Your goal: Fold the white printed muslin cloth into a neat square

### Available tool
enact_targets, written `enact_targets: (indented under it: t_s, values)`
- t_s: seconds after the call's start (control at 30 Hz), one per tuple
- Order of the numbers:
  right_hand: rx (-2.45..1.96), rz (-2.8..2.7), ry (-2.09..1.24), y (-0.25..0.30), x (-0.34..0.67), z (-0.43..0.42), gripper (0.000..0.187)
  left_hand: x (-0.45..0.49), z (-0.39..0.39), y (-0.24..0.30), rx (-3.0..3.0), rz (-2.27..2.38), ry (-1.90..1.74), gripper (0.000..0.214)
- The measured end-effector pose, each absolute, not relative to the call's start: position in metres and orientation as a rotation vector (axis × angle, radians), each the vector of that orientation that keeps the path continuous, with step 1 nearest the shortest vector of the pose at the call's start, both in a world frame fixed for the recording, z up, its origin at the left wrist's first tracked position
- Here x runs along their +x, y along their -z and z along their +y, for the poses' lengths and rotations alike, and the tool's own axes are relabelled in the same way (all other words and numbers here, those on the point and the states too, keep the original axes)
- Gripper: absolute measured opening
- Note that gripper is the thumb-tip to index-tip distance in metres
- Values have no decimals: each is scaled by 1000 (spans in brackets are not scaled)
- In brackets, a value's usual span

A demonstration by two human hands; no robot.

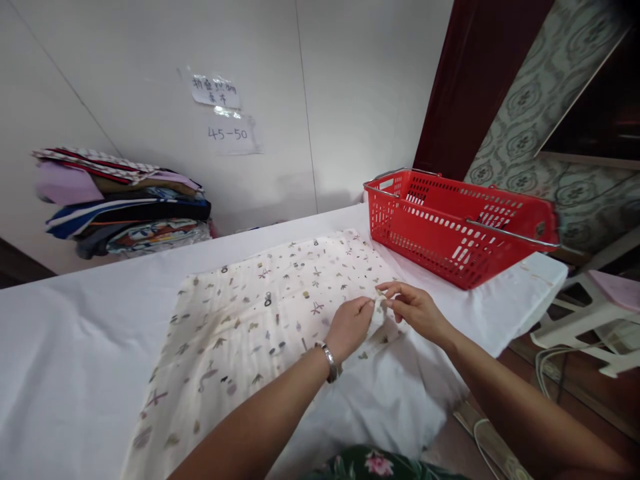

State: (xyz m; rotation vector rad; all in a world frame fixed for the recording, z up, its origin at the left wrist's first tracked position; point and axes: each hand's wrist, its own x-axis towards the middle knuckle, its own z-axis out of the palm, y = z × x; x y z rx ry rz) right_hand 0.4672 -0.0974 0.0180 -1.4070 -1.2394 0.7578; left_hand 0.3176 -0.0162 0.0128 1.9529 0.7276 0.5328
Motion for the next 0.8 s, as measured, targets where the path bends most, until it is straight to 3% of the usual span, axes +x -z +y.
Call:
enact_targets:
  t_s: [0.8]
  values:
    - [-1486, -1146, -832, -19, 468, -99, 25, 318, -24, -20, 2250, 596, -511, 29]
